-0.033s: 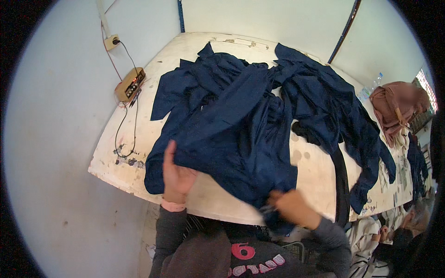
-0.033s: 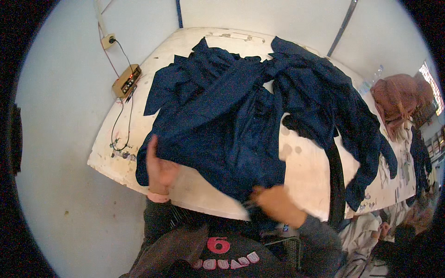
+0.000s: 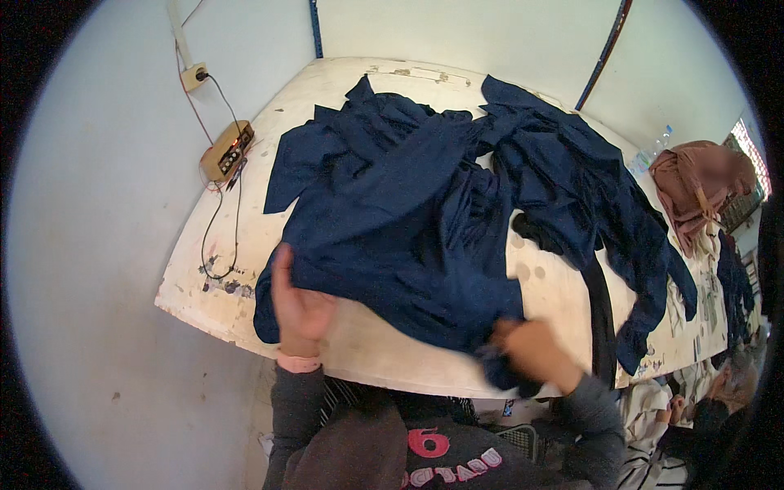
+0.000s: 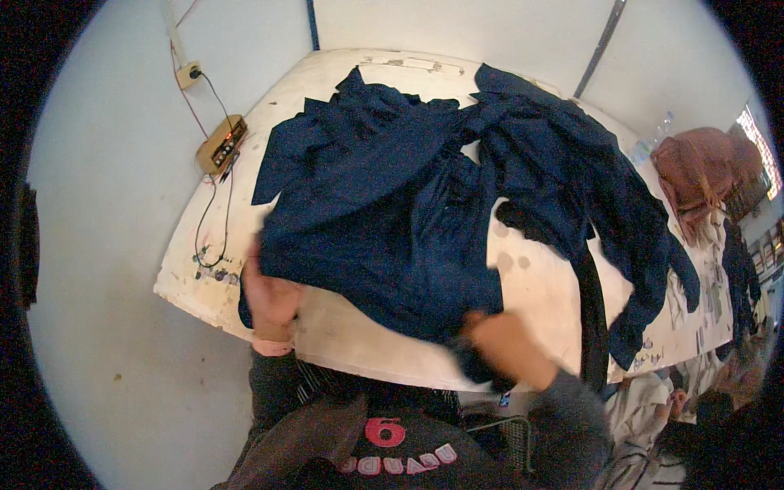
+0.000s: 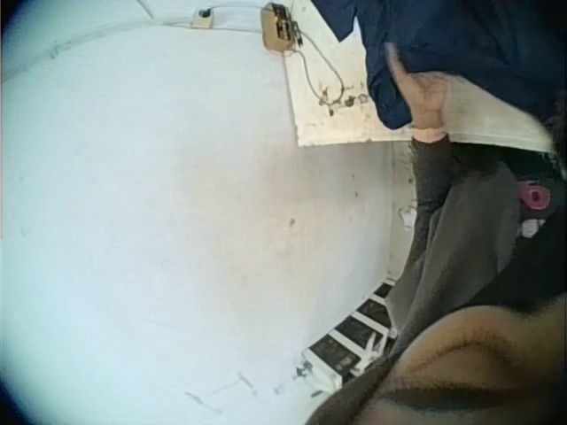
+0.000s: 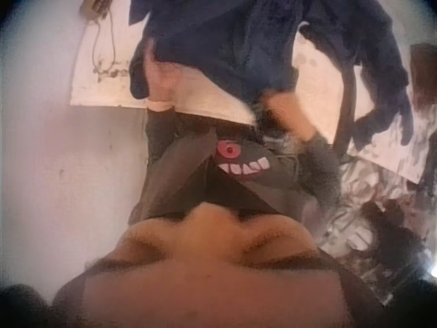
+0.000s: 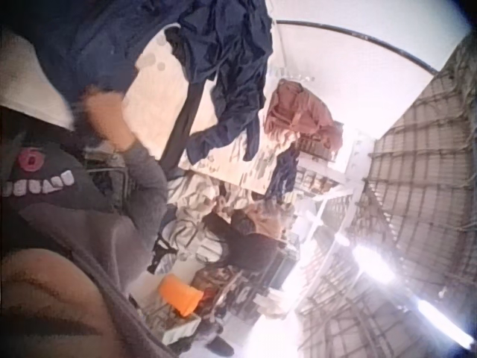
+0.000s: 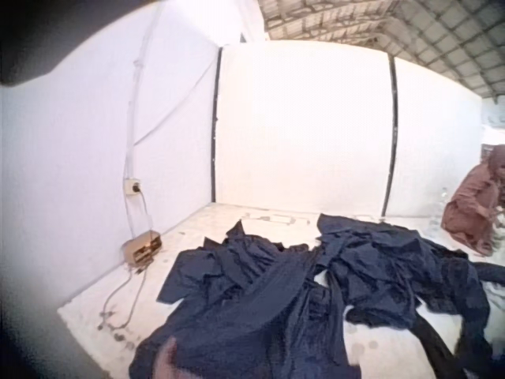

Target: The person uses a small blade to cut threads and seams on a dark blue garment laid on a white table. They repeatedly lift and reposition sections of the fabric to access different areas, then continue cutting along seams and edges.

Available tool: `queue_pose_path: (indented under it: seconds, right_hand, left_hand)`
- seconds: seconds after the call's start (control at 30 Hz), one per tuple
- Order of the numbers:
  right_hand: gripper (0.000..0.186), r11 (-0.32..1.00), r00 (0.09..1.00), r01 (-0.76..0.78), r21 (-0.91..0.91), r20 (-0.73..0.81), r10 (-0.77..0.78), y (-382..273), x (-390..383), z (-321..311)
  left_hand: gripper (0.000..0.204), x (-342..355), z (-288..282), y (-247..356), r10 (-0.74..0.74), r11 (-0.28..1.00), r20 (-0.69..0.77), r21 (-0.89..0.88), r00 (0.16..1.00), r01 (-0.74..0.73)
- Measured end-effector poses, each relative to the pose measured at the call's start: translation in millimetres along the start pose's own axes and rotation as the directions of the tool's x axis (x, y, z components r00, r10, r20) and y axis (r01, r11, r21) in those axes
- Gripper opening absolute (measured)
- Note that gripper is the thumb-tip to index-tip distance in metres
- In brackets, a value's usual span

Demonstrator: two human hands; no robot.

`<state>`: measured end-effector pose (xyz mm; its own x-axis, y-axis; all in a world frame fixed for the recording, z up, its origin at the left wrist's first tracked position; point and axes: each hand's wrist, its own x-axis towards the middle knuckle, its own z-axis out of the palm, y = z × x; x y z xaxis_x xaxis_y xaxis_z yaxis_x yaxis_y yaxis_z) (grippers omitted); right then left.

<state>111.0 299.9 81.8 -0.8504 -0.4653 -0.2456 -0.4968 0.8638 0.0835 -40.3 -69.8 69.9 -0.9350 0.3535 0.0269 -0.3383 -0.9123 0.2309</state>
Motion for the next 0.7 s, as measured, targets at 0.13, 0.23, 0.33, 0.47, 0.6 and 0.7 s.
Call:
queue_pose_path:
  seconds: [0.13, 0.23, 0.33, 0.47, 0.6, 0.7]
  right_hand:
    - [0.043, 0.864, 0.763, -0.471, -0.178, -0.574, 0.298, 127.9, -22.6, -94.6]
    - [0.059, 0.755, 0.493, -0.655, 0.024, -0.744, 0.451, 159.5, -23.4, -135.3]
    - [0.056, 0.818, 0.561, -0.571, 0.071, -0.695, 0.451, 183.4, -34.4, -128.5]
    - [0.052, 0.821, 0.658, -0.498, 0.279, -0.495, 0.568, 140.8, -16.6, -96.6]
    - [0.039, 0.818, 0.754, -0.140, 0.559, -0.475, 0.453, 82.1, 9.4, -71.8]
    - [0.028, 0.650, 0.827, 0.071, 0.756, -0.409, 0.386, 35.3, 30.8, -57.2]
  left_hand:
    - [0.050, -1.3, 46.5, 35.1, 0.311, 0.936, 0.294, 0.071, 0.904, -0.345]
    - [0.059, 1.1, 45.2, 19.8, 0.312, 0.917, 0.190, 0.198, 0.931, -0.348]
    - [0.065, 7.6, 25.1, -18.1, 0.161, 0.917, 0.007, 0.370, 0.987, -0.152]
    - [0.063, -3.6, -37.2, -44.5, 0.100, 0.873, -0.180, 0.488, 0.979, 0.001]
    - [0.052, -21.2, -48.9, -58.0, 0.115, 0.819, -0.219, 0.573, 0.969, 0.032]
    - [0.054, -33.9, -37.0, -56.2, 0.127, 0.836, -0.262, 0.547, 0.957, 0.039]
